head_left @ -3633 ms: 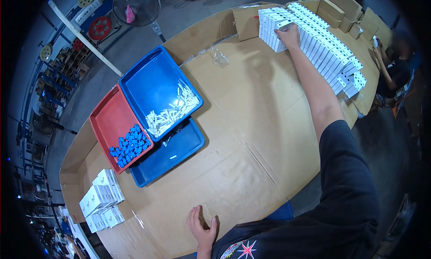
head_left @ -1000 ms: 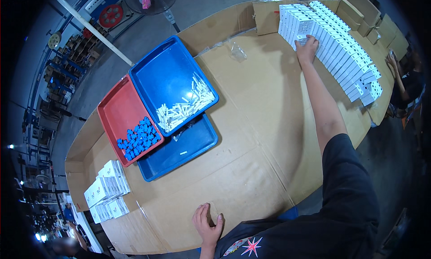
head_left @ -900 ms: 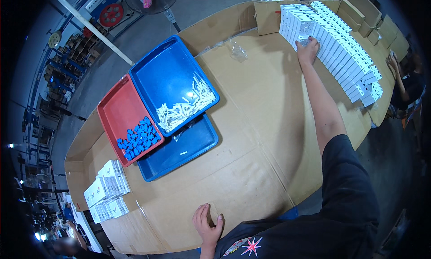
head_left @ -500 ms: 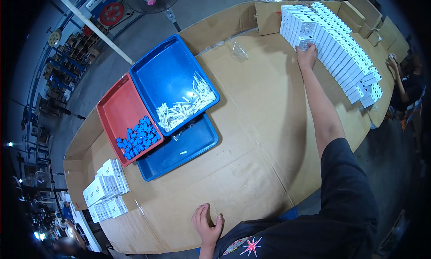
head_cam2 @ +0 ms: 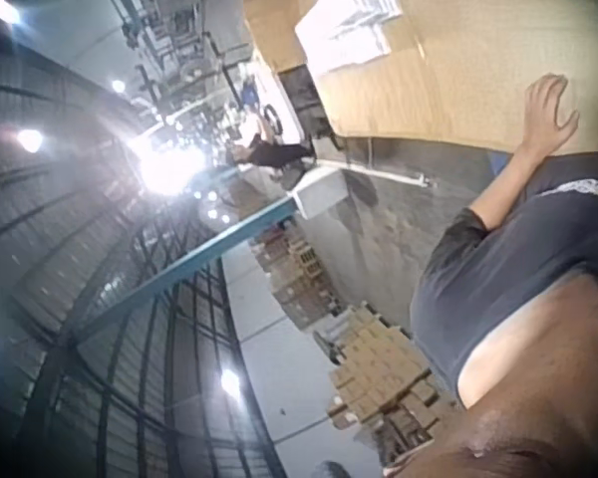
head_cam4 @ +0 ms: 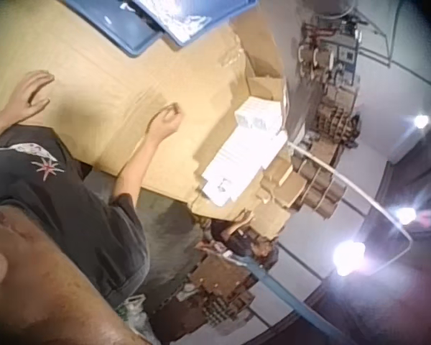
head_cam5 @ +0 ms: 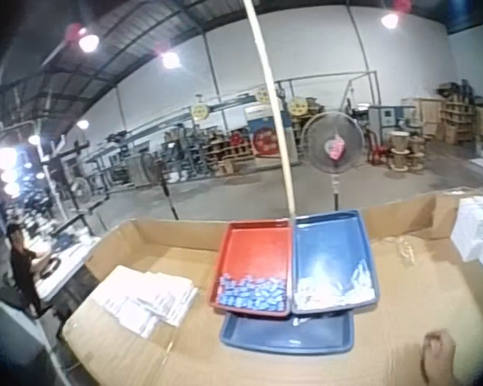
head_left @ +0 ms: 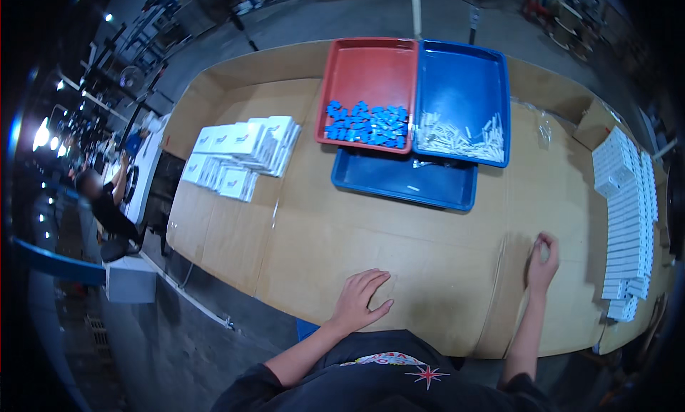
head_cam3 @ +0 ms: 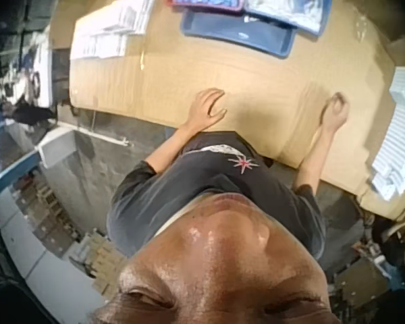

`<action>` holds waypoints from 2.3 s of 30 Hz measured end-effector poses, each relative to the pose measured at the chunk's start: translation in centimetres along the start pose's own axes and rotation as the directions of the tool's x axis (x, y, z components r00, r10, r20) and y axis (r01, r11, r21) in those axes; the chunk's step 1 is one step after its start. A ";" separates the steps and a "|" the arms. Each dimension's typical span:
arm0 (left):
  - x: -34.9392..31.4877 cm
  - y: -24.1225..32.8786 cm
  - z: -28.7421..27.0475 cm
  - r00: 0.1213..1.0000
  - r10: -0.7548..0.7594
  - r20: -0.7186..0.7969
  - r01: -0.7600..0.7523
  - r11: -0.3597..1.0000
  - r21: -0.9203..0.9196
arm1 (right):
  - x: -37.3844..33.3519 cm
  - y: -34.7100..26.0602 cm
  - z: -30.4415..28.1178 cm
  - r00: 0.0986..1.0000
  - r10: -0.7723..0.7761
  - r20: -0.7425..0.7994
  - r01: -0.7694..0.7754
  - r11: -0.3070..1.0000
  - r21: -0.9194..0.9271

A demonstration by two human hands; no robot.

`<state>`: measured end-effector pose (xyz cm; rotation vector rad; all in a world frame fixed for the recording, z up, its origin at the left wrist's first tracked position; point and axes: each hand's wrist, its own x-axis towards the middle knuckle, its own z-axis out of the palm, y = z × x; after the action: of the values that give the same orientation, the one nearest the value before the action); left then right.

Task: Assembling and packaging a puzzle cube along with additional parts into a white box.

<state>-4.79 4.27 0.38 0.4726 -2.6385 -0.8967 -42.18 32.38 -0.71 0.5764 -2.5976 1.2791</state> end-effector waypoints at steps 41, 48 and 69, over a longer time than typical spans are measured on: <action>-7.6 -12.7 -9.0 0.802 -0.334 -0.496 0.322 0.940 -0.113 | 4.6 -43.9 27.6 0.537 -0.680 0.499 0.506 0.733 0.454; -7.3 -12.6 -9.2 0.842 -0.326 -0.429 0.333 0.941 -0.061 | 12.1 -49.5 43.5 0.398 -0.675 0.622 0.454 0.733 0.506; -8.3 -13.0 -8.1 0.817 -0.345 -0.462 0.371 0.928 -0.037 | 10.8 -54.1 62.1 0.152 -0.461 0.874 0.496 0.801 0.336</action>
<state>8.51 -6.34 -3.26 1.0835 -2.1680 -0.6986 -29.03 -49.47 3.93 2.5992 -2.5842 0.6749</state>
